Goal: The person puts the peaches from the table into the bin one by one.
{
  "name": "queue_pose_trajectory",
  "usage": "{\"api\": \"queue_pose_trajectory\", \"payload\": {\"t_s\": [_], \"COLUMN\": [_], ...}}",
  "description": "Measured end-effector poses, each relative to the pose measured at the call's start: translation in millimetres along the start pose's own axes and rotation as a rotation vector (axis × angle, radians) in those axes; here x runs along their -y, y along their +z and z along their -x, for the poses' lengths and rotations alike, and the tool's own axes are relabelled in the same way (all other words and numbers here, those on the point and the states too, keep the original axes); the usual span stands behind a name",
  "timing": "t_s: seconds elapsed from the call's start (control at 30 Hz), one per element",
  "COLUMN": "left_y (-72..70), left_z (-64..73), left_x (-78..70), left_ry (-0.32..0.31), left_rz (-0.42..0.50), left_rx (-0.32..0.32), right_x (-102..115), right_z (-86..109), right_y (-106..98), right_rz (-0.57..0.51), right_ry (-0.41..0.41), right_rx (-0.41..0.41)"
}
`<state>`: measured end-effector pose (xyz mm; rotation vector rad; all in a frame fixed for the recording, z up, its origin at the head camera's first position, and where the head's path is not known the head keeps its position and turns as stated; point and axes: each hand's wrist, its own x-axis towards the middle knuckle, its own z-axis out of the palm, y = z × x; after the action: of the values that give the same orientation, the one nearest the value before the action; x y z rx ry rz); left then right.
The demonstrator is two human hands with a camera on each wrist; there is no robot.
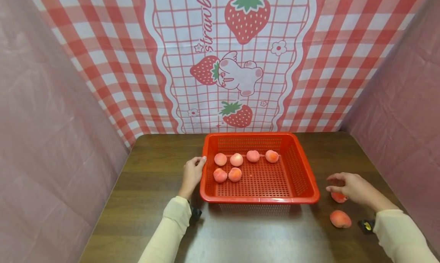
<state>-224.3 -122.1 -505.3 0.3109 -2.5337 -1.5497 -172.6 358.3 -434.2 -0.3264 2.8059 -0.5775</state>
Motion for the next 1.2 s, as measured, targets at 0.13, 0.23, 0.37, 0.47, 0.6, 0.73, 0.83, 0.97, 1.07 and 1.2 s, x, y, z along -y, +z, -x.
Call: {"api": "queue_pose_trajectory", "payload": {"t_s": [0.13,0.23,0.37,0.47,0.6,0.73,0.83,0.97,1.07,1.2], "left_y": [-0.3,-0.5,-0.2,-0.1,-0.3,-0.8,-1.5,-2.1,-2.3,-2.0], "left_z": [-0.2,0.2,0.8,1.2,1.1,0.5,0.2,0.2,0.6,0.2], "left_x": [-0.2,-0.3,0.4,0.8,0.7,-0.1,-0.9,-1.3,-1.3,-0.9], "left_ry": [-0.002,-0.002,-0.004,-0.011,-0.016,-0.011,-0.004,0.000,-0.003,-0.002], "left_rz": [0.003,0.005,0.005,0.009,0.018,0.021,0.015,0.009,0.011,0.011], "left_rx": [0.003,0.003,0.004,0.006,0.010,0.013,0.009,0.008,0.010,0.013], "right_x": [-1.7,-3.4,-7.1,-9.3,-11.5,-12.2,-12.5,-12.4,-12.4,-14.1], "right_z": [3.0,5.8,10.7,13.5,15.2,16.1,15.8,16.9,20.0,21.9], "right_y": [4.8,7.9,11.9,15.9,21.7,27.0,30.4,36.7,41.6,42.6], "right_rz": [0.025,0.024,0.013,0.013,0.036,0.043,0.019,-0.103,-0.221,-0.153], "right_ry": [-0.020,-0.045,-0.087,-0.086,-0.075,-0.075,-0.087,-0.073,-0.045,-0.065], "right_rx": [0.006,0.034,0.082,0.099,0.085,0.085,0.107,0.164,0.218,0.203]}}
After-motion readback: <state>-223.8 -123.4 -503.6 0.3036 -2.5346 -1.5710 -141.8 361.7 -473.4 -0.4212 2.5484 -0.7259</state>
